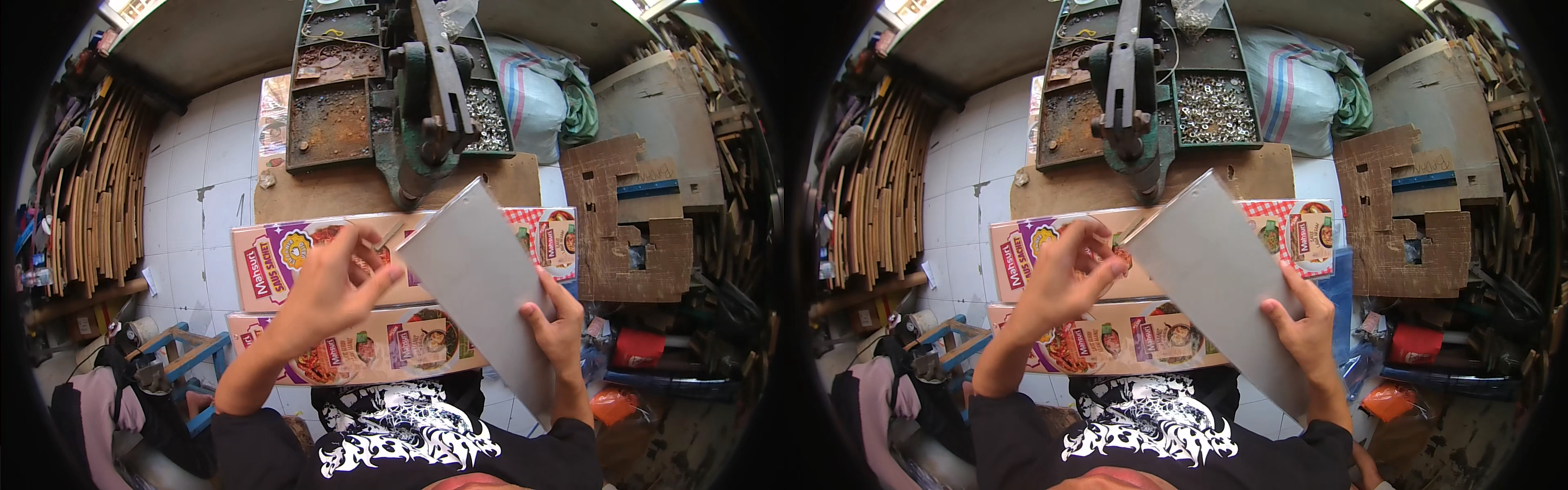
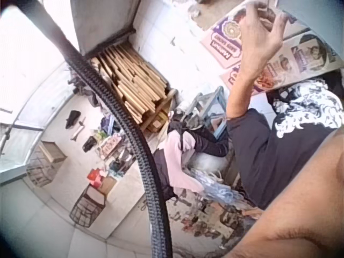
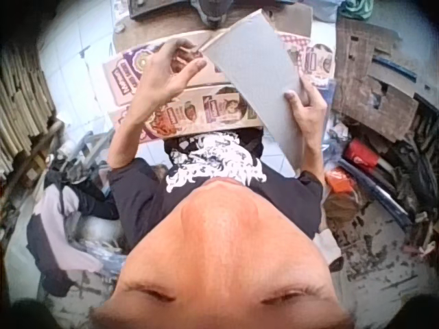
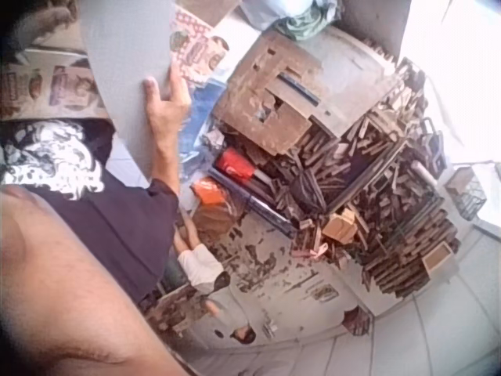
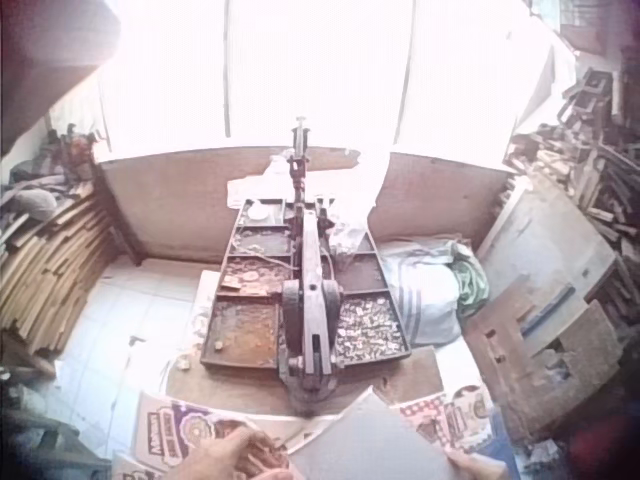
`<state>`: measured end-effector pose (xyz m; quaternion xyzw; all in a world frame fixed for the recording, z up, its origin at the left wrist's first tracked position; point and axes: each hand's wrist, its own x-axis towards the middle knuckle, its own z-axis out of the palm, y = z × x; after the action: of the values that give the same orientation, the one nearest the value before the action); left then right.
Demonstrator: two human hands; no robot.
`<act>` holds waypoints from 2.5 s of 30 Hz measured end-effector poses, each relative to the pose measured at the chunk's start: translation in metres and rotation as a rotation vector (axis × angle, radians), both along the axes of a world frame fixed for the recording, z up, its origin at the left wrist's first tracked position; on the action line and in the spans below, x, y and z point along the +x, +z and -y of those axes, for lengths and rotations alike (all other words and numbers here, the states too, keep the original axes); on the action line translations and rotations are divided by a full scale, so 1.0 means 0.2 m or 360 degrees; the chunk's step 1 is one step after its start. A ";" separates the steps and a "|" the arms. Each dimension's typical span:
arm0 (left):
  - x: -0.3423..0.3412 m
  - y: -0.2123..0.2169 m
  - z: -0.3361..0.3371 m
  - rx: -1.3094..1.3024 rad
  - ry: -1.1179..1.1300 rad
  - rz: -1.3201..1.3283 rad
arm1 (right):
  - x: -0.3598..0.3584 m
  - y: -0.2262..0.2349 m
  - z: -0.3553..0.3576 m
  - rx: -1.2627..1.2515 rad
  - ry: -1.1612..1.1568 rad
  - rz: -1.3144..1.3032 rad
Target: The person folds and secures the edges of printed cardboard sheets to form product packaging for sauce sachets, using a manual punch tool to add holes and alignment.
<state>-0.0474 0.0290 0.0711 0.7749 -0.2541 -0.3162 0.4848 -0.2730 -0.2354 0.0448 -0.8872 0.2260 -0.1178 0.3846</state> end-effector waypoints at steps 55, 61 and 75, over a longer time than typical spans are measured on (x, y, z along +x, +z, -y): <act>-0.65 -0.44 -0.18 -0.0983 0.0768 -0.0969 | 1.03 -0.07 0.14 0.1404 0.0670 0.0161; -0.64 -0.43 -0.19 -0.0963 0.0685 -0.0989 | 1.01 -0.17 -0.02 0.1140 0.0764 0.0370; -0.65 -0.43 -0.19 -0.0985 0.0713 -0.0928 | 1.06 -0.23 -0.09 0.0505 0.0763 0.0314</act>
<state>-0.1777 0.0667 -0.0153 0.5090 -0.0165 -0.3177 0.7998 -0.0616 -0.2176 -0.0018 -0.8284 -0.0128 -0.0724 0.5553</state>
